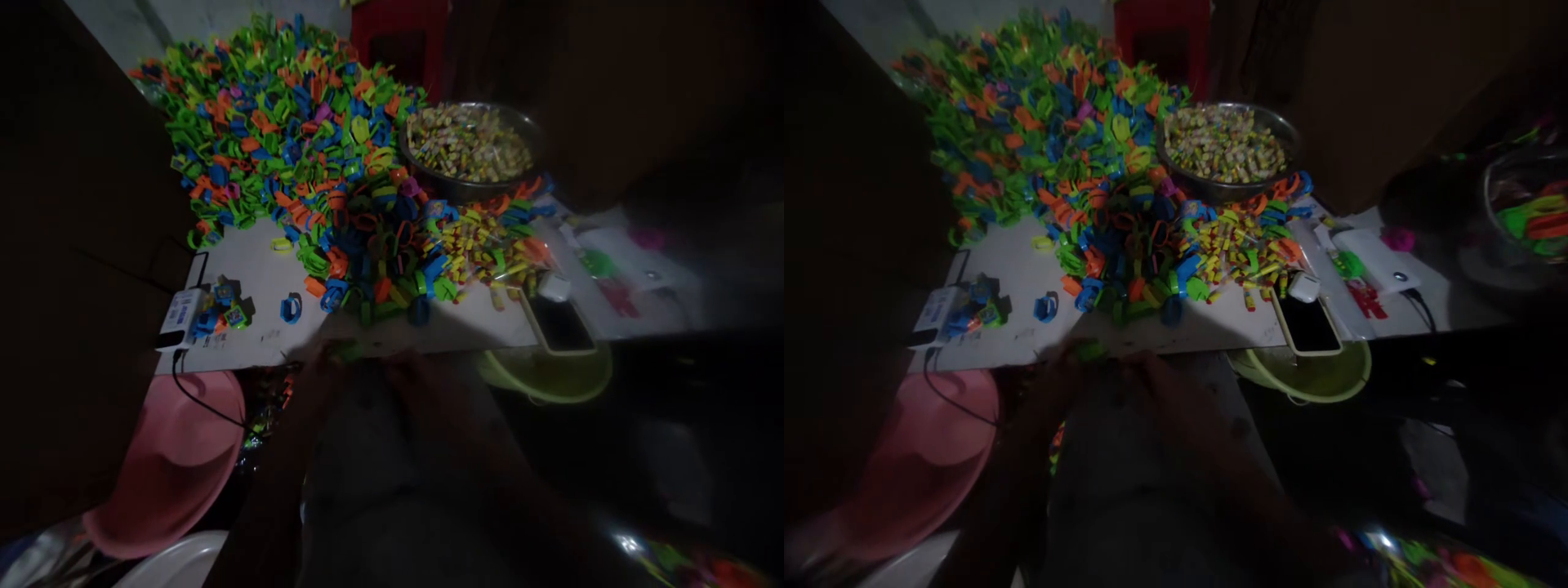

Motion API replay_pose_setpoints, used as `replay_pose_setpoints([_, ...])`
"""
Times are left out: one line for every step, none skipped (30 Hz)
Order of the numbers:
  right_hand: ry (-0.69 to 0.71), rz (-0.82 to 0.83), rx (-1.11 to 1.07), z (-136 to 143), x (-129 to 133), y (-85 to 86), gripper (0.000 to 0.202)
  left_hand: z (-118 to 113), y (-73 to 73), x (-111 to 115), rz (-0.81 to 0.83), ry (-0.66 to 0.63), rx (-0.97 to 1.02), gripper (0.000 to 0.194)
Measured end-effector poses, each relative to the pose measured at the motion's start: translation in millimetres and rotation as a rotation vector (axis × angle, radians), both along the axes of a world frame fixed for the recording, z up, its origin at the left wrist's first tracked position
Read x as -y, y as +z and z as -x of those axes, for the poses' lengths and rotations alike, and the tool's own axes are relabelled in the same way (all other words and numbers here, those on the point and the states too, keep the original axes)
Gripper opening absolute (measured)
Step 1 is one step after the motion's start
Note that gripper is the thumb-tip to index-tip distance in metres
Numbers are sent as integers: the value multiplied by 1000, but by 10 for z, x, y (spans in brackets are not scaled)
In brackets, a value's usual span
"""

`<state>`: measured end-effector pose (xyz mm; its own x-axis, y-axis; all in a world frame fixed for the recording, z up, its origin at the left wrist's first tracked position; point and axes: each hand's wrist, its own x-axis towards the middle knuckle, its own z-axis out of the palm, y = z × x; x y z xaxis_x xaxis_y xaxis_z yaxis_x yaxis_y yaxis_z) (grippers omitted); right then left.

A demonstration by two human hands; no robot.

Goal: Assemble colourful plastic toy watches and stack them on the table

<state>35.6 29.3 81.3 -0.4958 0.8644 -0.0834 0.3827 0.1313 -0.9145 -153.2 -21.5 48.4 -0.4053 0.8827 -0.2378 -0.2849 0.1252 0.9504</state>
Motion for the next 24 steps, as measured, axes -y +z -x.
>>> replay_pose_setpoints([-6,7,-2,2,32,32,20,-72,30,45,34,-27,-5,38])
replay_pose_setpoints([-9,13,-8,-2,57,51,20,-132,66,81,76,-51,-17,38])
replay_pose_setpoints([-5,20,-14,-8,75,60,18,-179,109,111,119,-72,-29,38])
replay_pose_setpoints([-10,22,-24,-15,88,61,16,-217,154,134,153,-82,-41,40])
replay_pose_setpoints([-25,20,-40,-23,97,59,14,-247,201,153,175,-81,-46,43])
replay_pose_setpoints([-49,15,-55,-30,103,53,12,-272,246,168,177,-73,-43,46])
replay_pose_setpoints([-73,12,-69,-37,106,48,11,-294,287,181,160,-61,-31,49])
replay_pose_setpoints([-98,7,-83,-45,106,41,10,-313,322,193,137,-54,-22,51])
replay_pose_setpoints([-112,2,-95,-52,104,35,10,-330,351,205,116,-56,-23,52])
replay_pose_setpoints([-120,-9,-108,-60,101,28,10,-344,373,218,98,-68,-36,53])
replay_pose_setpoints([-117,-19,-123,-68,99,20,10,-355,389,231,80,-85,-56,53])
replay_pose_setpoints([-105,-31,-143,-77,100,8,11,-361,400,245,62,-105,-79,53])
replay_pose_setpoints([-89,-43,-165,-86,104,-6,11,-362,405,259,43,-124,-105,53])
replay_pose_setpoints([-68,-52,-183,-95,112,-24,12,-360,405,274,23,-145,-139,53])
replay_pose_setpoints([-47,-58,-194,-104,124,-44,13,-355,402,288,8,-165,-182,52])
replay_pose_setpoints([-35,-61,-190,-113,137,-66,14,-349,395,302,-4,-178,-230,52])
replay_pose_setpoints([-31,-63,-171,-120,151,-88,15,-343,387,316,-14,-193,-277,52])
replay_pose_setpoints([-38,-68,-146,-127,162,-110,16,-339,377,329,-22,-211,-319,51])
replay_pose_setpoints([-45,-74,-120,-132,170,-129,18,-339,368,341,-30,-230,-354,51])
replay_pose_setpoints([-49,-85,-96,-136,174,-145,19,-342,360,352,-39,-249,-374,50])
replay_pose_setpoints([-51,-105,-74,-137,172,-155,20,-348,353,361,-52,-262,-379,48])
replay_pose_setpoints([-46,-133,-52,-135,167,-159,20,-356,346,368,-63,-274,-374,47])
replay_pose_setpoints([-30,-170,-28,-131,160,-156,19,-365,339,373,-74,-276,-364,46])
replay_pose_setpoints([-12,-214,1,-123,152,-144,17,-372,328,375,-85,-268,-352,45])
